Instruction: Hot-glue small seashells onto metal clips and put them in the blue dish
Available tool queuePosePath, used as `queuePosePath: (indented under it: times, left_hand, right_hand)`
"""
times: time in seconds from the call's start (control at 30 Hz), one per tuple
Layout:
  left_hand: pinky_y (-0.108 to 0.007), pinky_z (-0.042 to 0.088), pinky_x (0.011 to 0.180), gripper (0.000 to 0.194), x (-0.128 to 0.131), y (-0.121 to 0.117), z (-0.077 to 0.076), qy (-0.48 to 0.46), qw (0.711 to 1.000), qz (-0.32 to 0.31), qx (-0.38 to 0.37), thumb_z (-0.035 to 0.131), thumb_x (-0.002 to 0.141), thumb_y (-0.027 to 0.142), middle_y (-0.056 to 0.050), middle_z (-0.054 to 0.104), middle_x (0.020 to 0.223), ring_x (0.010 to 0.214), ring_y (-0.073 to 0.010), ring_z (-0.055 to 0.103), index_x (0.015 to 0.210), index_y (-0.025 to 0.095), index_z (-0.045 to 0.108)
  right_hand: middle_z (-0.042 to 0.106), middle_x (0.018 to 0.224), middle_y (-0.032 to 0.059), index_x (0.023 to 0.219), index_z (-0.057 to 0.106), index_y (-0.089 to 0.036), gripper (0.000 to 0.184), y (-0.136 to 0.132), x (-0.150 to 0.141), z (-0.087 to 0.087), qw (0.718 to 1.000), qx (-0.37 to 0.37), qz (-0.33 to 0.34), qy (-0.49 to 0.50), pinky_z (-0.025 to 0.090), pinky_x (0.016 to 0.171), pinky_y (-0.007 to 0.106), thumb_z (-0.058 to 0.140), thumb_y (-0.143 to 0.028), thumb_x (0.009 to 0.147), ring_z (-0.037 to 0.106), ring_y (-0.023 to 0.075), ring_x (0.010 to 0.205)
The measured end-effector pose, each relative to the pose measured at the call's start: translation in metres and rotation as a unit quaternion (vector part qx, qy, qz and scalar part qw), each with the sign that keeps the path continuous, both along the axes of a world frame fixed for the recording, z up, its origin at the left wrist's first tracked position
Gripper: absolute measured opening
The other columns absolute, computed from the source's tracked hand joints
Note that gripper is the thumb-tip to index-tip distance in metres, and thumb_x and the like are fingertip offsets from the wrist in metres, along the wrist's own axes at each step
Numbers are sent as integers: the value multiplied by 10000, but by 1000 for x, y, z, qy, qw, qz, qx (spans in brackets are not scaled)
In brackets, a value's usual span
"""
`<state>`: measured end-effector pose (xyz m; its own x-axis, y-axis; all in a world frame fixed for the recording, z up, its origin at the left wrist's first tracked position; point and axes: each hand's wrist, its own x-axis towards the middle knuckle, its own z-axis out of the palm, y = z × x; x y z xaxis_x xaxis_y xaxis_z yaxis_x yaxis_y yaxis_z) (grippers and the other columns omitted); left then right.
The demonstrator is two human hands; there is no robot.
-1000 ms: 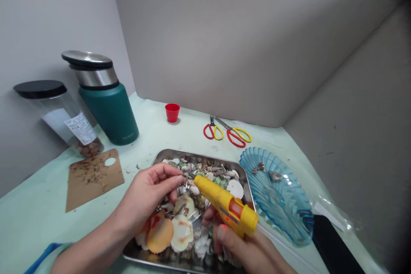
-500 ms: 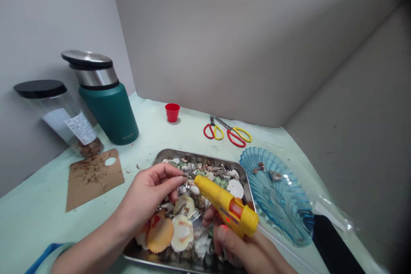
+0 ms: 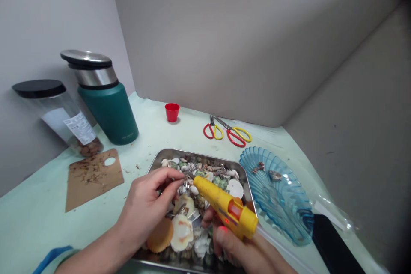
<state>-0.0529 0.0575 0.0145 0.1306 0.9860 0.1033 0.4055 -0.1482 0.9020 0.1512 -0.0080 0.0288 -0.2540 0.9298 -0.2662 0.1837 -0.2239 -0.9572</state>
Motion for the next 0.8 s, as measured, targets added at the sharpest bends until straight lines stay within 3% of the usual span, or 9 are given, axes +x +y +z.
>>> queuePosePath:
  times: [0.17,0.3,0.43,0.6,0.8]
  left_hand:
    - [-260,498,668,126,0,-2,2,72,992,-5,103,554,817,265,-13,704,830,676,-165,638,838,238,675]
    - [-261,500,744,150,-1,-4,2,101,981,-13,162,526,832,225,-23,718,901,810,-181,659,841,234,676]
    - [-261,506,764,149,-1,-5,1,114,974,-12,195,528,832,218,-28,722,900,822,-183,667,847,230,676]
    - [-247,513,766,157,-1,-6,0,124,966,-18,227,514,841,201,-32,723,899,812,-177,674,848,225,669]
    - [-228,505,802,146,-2,-6,-3,147,954,-26,260,527,839,155,-35,717,921,841,-162,671,895,211,650]
  right_hand:
    - [628,852,50,948,631,-206,430,0,1,4,1000,6,-10,-21,486,658,281,597,-591,759,578,169,707]
    - [611,817,40,964,602,-183,461,1,-1,-3,1000,6,9,8,431,557,241,580,-600,769,508,107,577]
    - [598,819,37,962,594,-180,466,1,-3,-7,999,15,-1,35,372,493,222,589,-602,763,478,91,544]
    - [566,686,6,955,614,-192,426,0,-2,0,1000,11,4,15,374,493,220,601,-574,768,484,107,549]
    - [600,735,35,941,629,-196,440,1,0,-5,1000,25,3,3,407,510,229,609,-590,745,544,146,623]
